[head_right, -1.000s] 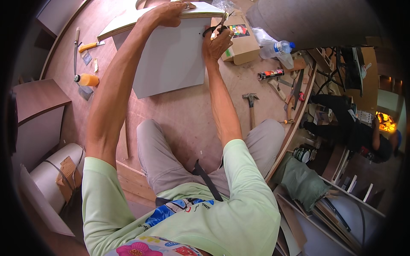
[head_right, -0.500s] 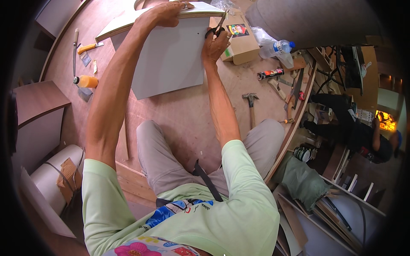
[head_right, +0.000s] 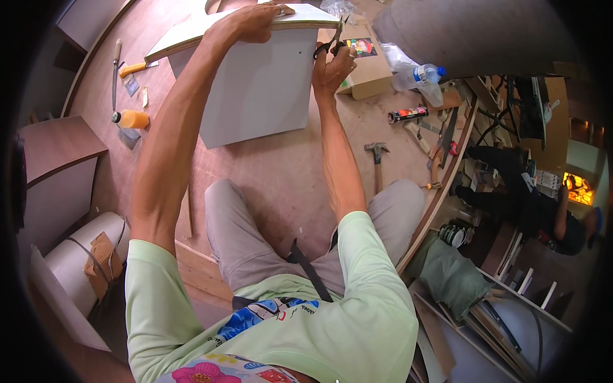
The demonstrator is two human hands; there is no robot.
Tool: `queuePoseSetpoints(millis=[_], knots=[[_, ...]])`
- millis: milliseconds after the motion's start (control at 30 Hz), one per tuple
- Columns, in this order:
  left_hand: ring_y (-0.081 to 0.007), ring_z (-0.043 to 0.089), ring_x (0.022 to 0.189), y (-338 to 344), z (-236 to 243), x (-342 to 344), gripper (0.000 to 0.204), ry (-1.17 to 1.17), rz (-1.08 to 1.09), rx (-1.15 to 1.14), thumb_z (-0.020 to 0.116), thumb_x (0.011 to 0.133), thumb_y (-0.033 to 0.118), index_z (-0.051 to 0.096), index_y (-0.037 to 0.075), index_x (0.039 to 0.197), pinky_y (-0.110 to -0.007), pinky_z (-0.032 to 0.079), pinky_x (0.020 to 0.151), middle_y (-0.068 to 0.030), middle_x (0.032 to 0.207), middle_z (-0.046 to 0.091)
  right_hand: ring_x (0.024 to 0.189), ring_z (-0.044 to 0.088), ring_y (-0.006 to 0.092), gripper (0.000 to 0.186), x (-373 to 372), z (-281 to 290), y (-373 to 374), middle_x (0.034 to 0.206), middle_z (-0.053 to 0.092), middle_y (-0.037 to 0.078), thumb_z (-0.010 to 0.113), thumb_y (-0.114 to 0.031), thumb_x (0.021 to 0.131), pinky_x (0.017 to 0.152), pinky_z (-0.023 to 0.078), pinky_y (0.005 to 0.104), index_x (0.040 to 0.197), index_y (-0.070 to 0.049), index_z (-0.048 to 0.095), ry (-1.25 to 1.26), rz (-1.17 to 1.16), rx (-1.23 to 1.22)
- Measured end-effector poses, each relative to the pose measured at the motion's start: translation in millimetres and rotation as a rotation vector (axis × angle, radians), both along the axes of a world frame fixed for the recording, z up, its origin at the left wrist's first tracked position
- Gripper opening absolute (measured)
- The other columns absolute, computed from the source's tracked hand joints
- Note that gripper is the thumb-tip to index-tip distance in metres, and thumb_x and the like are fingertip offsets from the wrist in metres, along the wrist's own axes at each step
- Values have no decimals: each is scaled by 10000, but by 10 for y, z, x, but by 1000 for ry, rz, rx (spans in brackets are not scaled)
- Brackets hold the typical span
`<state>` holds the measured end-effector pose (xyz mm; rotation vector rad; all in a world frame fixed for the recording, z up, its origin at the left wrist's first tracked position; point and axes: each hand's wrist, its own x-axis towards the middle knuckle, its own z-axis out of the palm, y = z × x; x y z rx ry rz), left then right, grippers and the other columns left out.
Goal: The person trims edges from a white panel using shears, sands the edges with a sanding block, and scrapes the surface with a metal tool.
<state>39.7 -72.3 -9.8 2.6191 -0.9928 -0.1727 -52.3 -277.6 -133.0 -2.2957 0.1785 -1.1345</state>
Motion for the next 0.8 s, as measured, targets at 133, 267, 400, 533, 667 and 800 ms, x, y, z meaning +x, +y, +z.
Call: queuePoseSetpoints(millis=[133,267,400,533,667,800], knots=[[-326,623,1205,1,308,-213,708,114,28,54,503,728,-53,558,121,1413,-407,518,1034,-189,1286,653,865,543,335,206,-71,16,-11,927,578,130,651,-197,900,796,357,462,894,-34,526,-1,24,49],[-325,652,1133,25,228,-220,808,17,24,11,456,709,-115,511,157,1468,-389,516,1009,-214,1200,667,872,549,337,151,-125,42,27,927,579,133,623,-141,903,797,365,453,894,-27,525,14,34,83],[-322,633,1173,28,85,-211,795,-47,17,2,457,711,-116,515,150,1458,-382,495,1055,-205,1213,661,874,547,384,131,-308,17,27,934,558,174,589,-110,910,801,385,481,900,-4,512,3,-22,197],[-316,576,1270,-22,65,-331,745,-31,67,-19,502,745,-71,531,186,1444,-413,465,1105,-146,1356,606,890,538,373,248,-779,-207,-150,957,520,226,563,-188,991,810,423,476,954,49,498,92,-107,357],[-321,538,1324,21,8,-535,735,-59,99,-35,510,788,-55,506,221,1469,-469,433,1131,-116,1467,532,748,593,302,341,-1240,-322,-204,922,543,159,676,-307,952,698,473,469,926,-16,501,203,-175,423],[-313,475,1389,-64,152,-1040,758,-102,160,-15,484,790,-101,501,222,1475,-567,365,1166,-108,1470,534,745,586,264,403,-1522,-186,-375,904,539,105,739,-358,912,691,474,441,911,-31,505,256,-139,423]])
